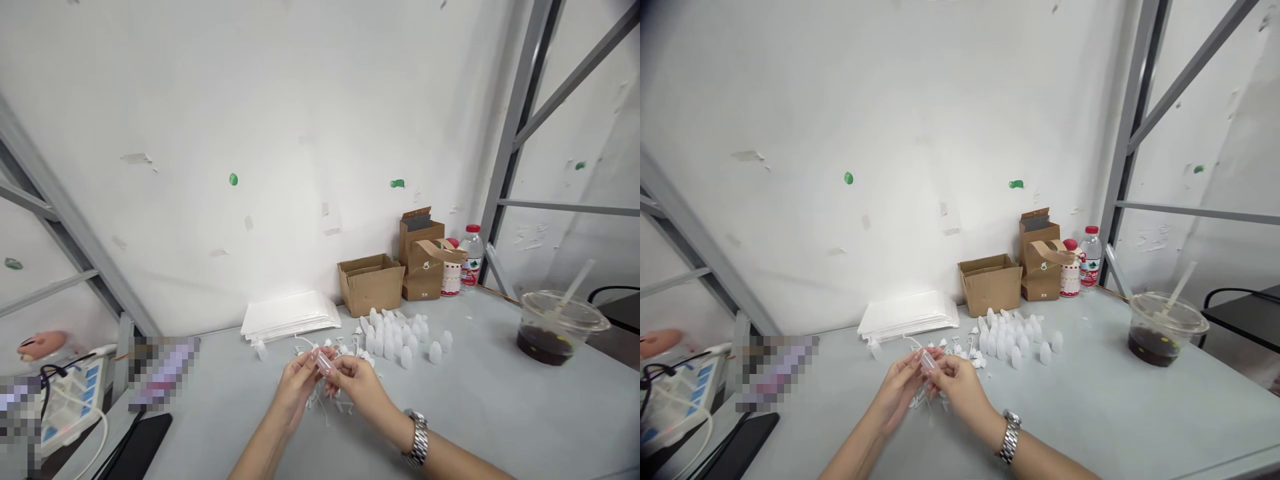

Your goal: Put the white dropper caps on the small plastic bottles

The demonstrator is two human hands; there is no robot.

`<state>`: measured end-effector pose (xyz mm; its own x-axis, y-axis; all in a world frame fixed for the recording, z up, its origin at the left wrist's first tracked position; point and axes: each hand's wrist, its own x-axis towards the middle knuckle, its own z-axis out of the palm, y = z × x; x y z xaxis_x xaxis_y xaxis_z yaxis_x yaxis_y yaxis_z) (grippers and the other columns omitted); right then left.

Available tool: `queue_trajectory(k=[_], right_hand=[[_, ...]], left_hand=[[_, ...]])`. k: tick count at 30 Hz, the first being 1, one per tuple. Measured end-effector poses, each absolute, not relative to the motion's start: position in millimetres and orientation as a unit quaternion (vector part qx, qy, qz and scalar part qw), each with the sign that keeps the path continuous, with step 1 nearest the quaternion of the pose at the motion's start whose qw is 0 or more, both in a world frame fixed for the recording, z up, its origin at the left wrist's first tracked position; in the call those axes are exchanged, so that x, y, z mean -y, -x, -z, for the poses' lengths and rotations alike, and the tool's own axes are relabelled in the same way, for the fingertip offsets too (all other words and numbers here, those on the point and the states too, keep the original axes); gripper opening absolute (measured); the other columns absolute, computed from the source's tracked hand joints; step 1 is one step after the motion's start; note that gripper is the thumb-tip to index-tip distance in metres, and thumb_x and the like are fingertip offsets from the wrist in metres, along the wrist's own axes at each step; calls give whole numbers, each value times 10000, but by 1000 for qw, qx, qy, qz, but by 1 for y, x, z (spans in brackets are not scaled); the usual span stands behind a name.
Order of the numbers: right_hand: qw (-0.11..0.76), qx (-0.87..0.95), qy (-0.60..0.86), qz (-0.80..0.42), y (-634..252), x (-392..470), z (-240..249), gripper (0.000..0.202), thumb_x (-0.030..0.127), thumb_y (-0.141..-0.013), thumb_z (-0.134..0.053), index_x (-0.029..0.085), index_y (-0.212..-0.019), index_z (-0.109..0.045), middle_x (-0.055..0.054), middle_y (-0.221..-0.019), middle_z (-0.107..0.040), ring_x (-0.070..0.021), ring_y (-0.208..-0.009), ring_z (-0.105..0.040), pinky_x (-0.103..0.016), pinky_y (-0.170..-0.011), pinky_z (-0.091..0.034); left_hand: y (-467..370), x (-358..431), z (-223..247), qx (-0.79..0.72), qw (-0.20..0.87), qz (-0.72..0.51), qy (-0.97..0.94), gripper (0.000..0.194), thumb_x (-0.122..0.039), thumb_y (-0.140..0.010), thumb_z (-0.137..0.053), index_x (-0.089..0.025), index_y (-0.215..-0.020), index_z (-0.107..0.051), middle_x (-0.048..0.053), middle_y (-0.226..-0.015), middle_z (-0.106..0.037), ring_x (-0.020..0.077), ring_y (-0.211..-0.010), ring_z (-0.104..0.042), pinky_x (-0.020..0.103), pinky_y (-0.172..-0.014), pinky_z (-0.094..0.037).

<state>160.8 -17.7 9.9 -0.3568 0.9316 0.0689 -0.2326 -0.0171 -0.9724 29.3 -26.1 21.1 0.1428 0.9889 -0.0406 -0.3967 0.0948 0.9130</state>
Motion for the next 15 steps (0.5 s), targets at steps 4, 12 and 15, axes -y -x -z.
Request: queue_trajectory(k=[4, 12, 15], right_hand=[[426, 507, 267, -700, -163, 16, -10, 387, 505, -616, -669, 127, -602, -589, -2, -538, -598, -90, -473, -524, -228, -526, -396], [403, 493, 232, -735, -161, 19, -8, 429, 535, -642, -636, 110, -694, -611, -39, -600, -633, -109, -515, -561, -246, -562, -420], [437, 528, 293, -667, -160, 18, -12, 414, 532, -577, -680, 132, -666, -616, -1, -569, -609, -109, -513, -544, -250, -568, -432]], left_hand=[[-26, 28, -26, -358, 647, -540, -402, 339, -382, -661, -666, -116, -869, -691, 144, -998, -668, 260, -1017, -556, 335, -909, -369], [-24, 29, -28, -390, 637, -555, -367, 320, -400, -642, -675, -123, -801, -693, 125, -868, -702, 244, -939, -593, 307, -815, -422], [-27, 28, -25, -384, 628, -567, -370, 308, -380, -629, -691, -122, -798, -689, 124, -881, -695, 240, -910, -598, 300, -763, -441]])
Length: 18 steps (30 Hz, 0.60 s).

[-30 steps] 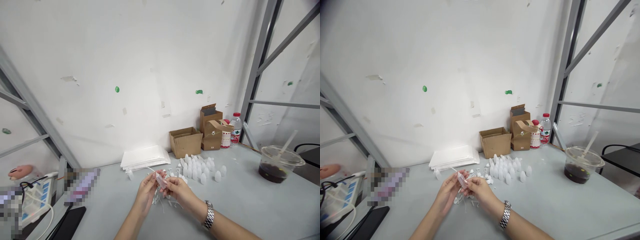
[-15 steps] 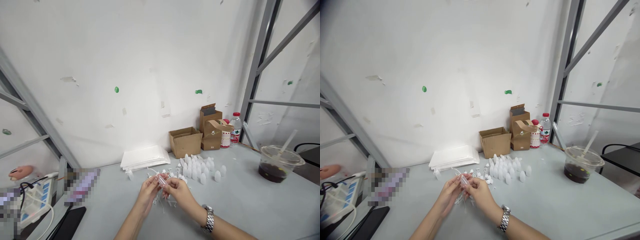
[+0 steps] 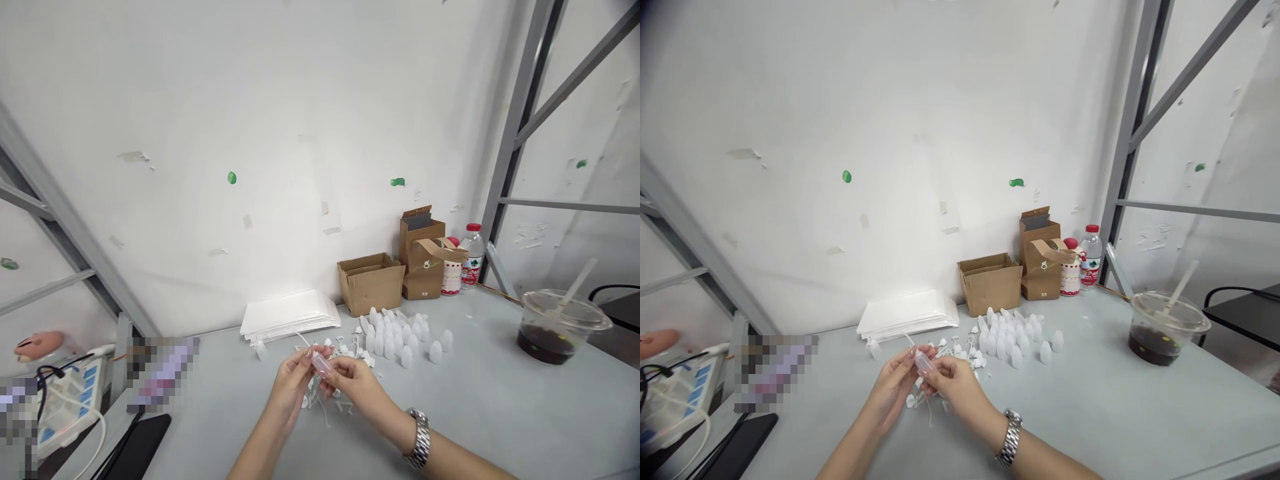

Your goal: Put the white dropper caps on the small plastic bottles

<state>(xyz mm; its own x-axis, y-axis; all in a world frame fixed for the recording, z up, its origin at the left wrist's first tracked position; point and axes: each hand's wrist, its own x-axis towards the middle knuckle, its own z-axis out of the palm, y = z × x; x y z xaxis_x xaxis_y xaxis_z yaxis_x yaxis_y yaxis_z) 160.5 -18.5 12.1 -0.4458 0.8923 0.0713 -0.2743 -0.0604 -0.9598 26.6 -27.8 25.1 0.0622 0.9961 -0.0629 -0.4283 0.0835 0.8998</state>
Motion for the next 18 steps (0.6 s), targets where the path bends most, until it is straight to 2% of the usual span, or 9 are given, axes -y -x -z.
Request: queue_trajectory(k=[5, 9, 13, 18], right_hand=[[440, 546, 318, -638, -160, 19, -14, 486, 625, -565, -618, 141, -596, -586, 10, -515, -574, -104, -479, -517, -249, -538, -430], [430, 557, 315, -637, -161, 19, -14, 502, 648, -571, -591, 147, -552, -557, 9, -510, -568, -103, -470, -517, -247, -526, -429], [428, 563, 320, -630, -161, 21, -17, 462, 602, -610, -601, 149, -535, -551, 14, -497, -561, -97, -455, -503, -244, -522, -427], [435, 552, 313, -638, -160, 20, -14, 462, 596, -608, -608, 144, -530, -554, 15, -485, -558, -97, -445, -496, -241, -508, -412]], left_hand=[[-29, 29, -22, -372, 640, -566, -364, 299, -364, -633, -692, -124, -811, -684, 122, -896, -685, 205, -793, -611, 278, -659, -453], [-30, 30, -24, -375, 637, -567, -364, 298, -357, -628, -699, -117, -804, -685, 121, -878, -684, 205, -823, -607, 278, -702, -448], [-30, 31, -26, -374, 642, -557, -371, 310, -364, -635, -693, -112, -816, -682, 125, -863, -686, 229, -875, -603, 295, -751, -437], [-30, 32, -24, -372, 657, -549, -359, 342, -370, -623, -699, -115, -850, -682, 137, -913, -681, 234, -858, -601, 304, -721, -437]])
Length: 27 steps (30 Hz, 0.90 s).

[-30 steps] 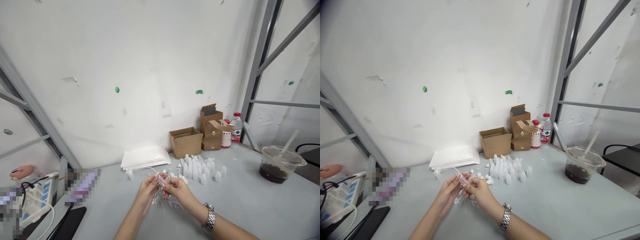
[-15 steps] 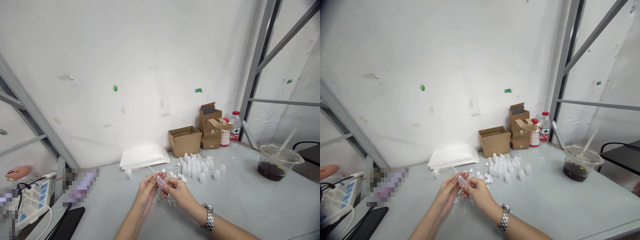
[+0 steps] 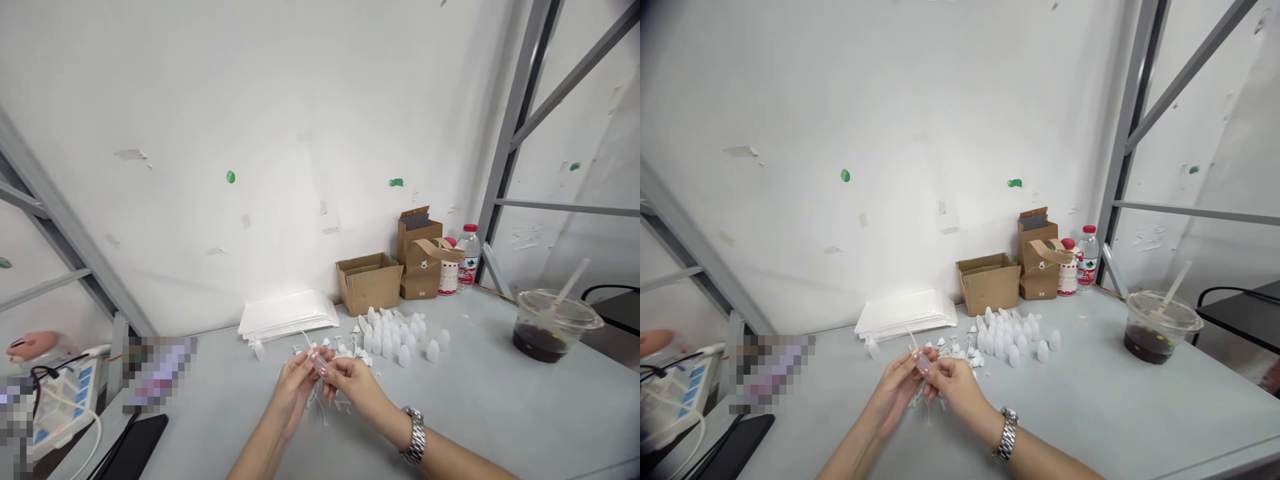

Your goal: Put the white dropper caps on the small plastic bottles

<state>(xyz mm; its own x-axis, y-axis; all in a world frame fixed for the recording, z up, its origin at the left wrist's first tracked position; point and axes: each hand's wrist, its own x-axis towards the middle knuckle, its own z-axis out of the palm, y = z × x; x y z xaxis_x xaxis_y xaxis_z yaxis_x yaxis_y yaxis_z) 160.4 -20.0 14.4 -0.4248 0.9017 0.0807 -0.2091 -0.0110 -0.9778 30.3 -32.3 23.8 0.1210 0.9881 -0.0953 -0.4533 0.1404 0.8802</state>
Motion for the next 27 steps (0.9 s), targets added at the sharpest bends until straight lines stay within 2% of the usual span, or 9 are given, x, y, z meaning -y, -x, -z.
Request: queue_trajectory(k=[3, 7, 11, 15, 18, 23, 27], right_hand=[[429, 535, 295, -666, -160, 17, -9, 435, 555, -630, -625, 135, -534, -562, 14, -490, -560, -88, -443, -492, -229, -502, -389], [410, 485, 230, -738, -162, 15, -6, 395, 505, -669, -632, 117, -607, -590, -8, -545, -584, -77, -474, -496, -216, -524, -369], [404, 470, 201, -759, -162, 14, -6, 420, 529, -658, -631, 110, -641, -599, -38, -606, -611, -92, -517, -523, -236, -573, -390], [427, 500, 245, -712, -161, 14, -6, 408, 528, -629, -651, 124, -675, -605, -18, -624, -606, -102, -534, -539, -249, -584, -406], [452, 539, 286, -651, -160, 14, -6, 377, 500, -606, -679, 136, -679, -615, 6, -590, -583, -108, -535, -527, -247, -569, -404], [484, 590, 339, -551, -162, 18, -7, 309, 457, -666, -645, 153, -720, -639, -1, -615, -589, -128, -579, -515, -249, -575, -404], [478, 617, 347, -520, -163, 21, -8, 276, 436, -703, -616, 160, -712, -628, -2, -618, -584, -135, -596, -515, -249, -585, -404]], left_hand=[[-31, 32, -23, -374, 659, -551, -351, 334, -353, -623, -703, -117, -859, -683, 133, -920, -685, 207, -839, -600, 287, -731, -437], [-32, 31, -23, -364, 669, -562, -324, 298, -334, -663, -677, -130, -880, -678, 118, -940, -686, 203, -945, -580, 259, -782, -443], [-33, 31, -22, -363, 676, -561, -309, 341, -365, -705, -631, -146, -966, -650, 114, -961, -677, 196, -870, -606, 258, -676, -478], [-33, 29, -19, -362, 659, -568, -335, 308, -329, -694, -650, -132, -930, -654, 115, -928, -680, 169, -726, -616, 249, -593, -462], [-33, 28, -18, -351, 657, -573, -342, 269, -323, -694, -651, -125, -877, -662, 121, -933, -677, 189, -798, -613, 250, -630, -449], [-34, 31, -19, -306, 693, -568, -323, 236, -289, -700, -650, -149, -890, -656, 103, -1010, -655, 210, -958, -576, 287, -791, -429], [-34, 33, -19, -292, 705, -563, -316, 226, -276, -700, -651, -168, -897, -655, 80, -1015, -650, 197, -969, -569, 298, -843, -415]])
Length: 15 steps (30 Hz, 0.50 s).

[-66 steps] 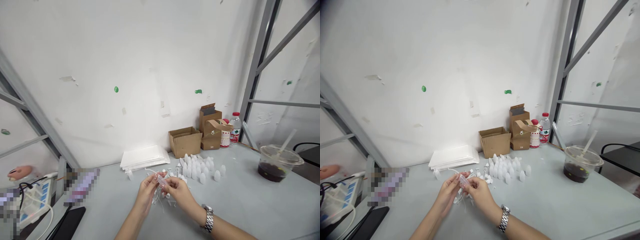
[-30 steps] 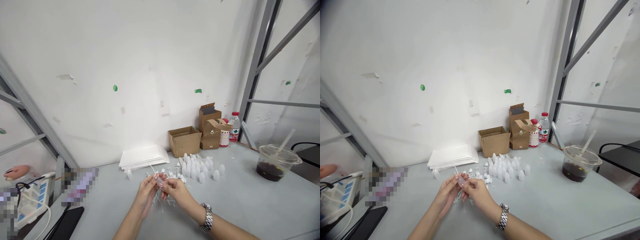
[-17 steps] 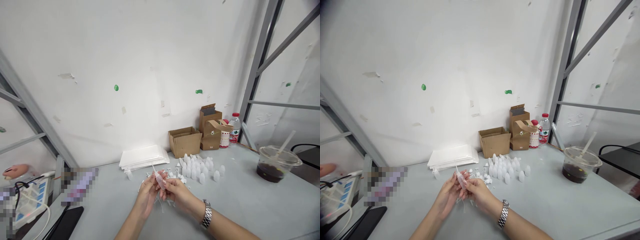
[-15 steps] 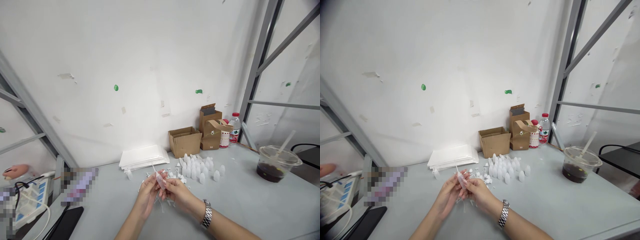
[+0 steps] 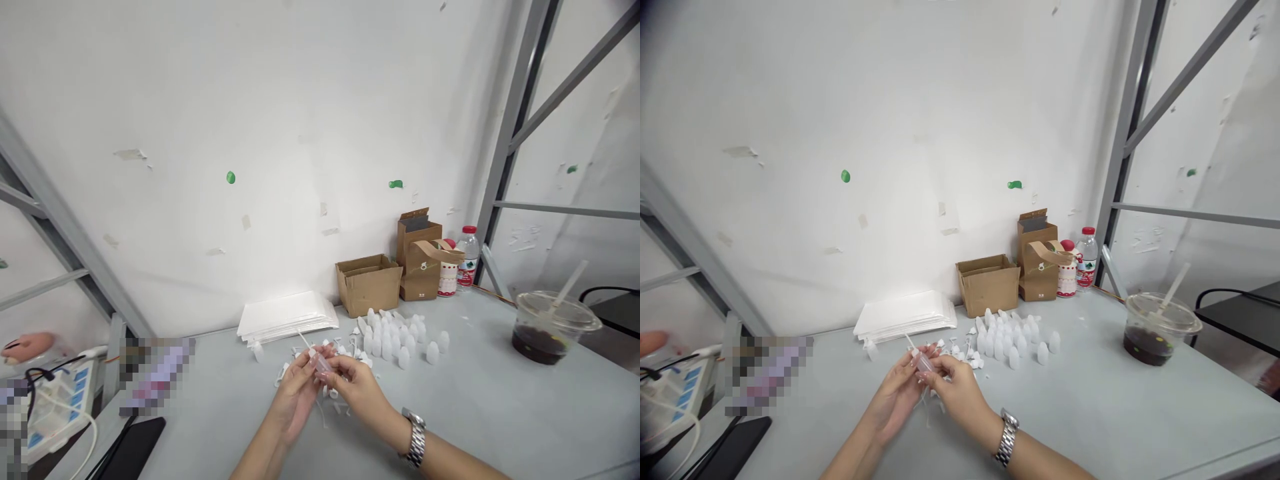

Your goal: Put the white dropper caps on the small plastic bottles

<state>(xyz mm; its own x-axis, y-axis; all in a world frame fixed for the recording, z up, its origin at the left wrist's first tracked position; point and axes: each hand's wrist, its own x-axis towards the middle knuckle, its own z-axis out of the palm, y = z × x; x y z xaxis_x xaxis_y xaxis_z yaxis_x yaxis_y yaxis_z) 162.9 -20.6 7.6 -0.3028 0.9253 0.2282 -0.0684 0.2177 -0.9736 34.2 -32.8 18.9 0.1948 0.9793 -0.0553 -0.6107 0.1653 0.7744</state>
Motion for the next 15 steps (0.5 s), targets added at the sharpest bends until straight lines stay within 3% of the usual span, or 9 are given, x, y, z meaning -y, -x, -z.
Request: queue_trajectory(k=[5, 10, 15], right_hand=[[470, 648, 358, -481, -164, 22, -9, 253, 419, -740, -578, 169, -736, -616, -7, -651, -589, -138, -620, -511, -253, -606, -402], [480, 705, 390, -347, -165, 23, 0, 195, 376, -763, -563, 187, -794, -602, -34, -763, -611, -160, -693, -522, -275, -662, -404], [499, 743, 365, -257, -166, 21, 10, 154, 313, -804, -529, 197, -886, -588, -63, -821, -610, -182, -746, -530, -306, -696, -414]], left_hand=[[-33, 32, -19, -303, 697, -559, -333, 248, -275, -696, -658, -157, -915, -657, 96, -1016, -654, 202, -957, -578, 306, -860, -405], [-35, 32, -19, -315, 693, -567, -316, 300, -318, -681, -666, -145, -926, -667, 112, -1037, -657, 243, -1063, -531, 351, -951, -350], [-36, 33, -16, -294, 722, -563, -274, 255, -236, -723, -627, -168, -968, -652, 81, -1060, -647, 206, -1039, -549, 328, -950, -362]])
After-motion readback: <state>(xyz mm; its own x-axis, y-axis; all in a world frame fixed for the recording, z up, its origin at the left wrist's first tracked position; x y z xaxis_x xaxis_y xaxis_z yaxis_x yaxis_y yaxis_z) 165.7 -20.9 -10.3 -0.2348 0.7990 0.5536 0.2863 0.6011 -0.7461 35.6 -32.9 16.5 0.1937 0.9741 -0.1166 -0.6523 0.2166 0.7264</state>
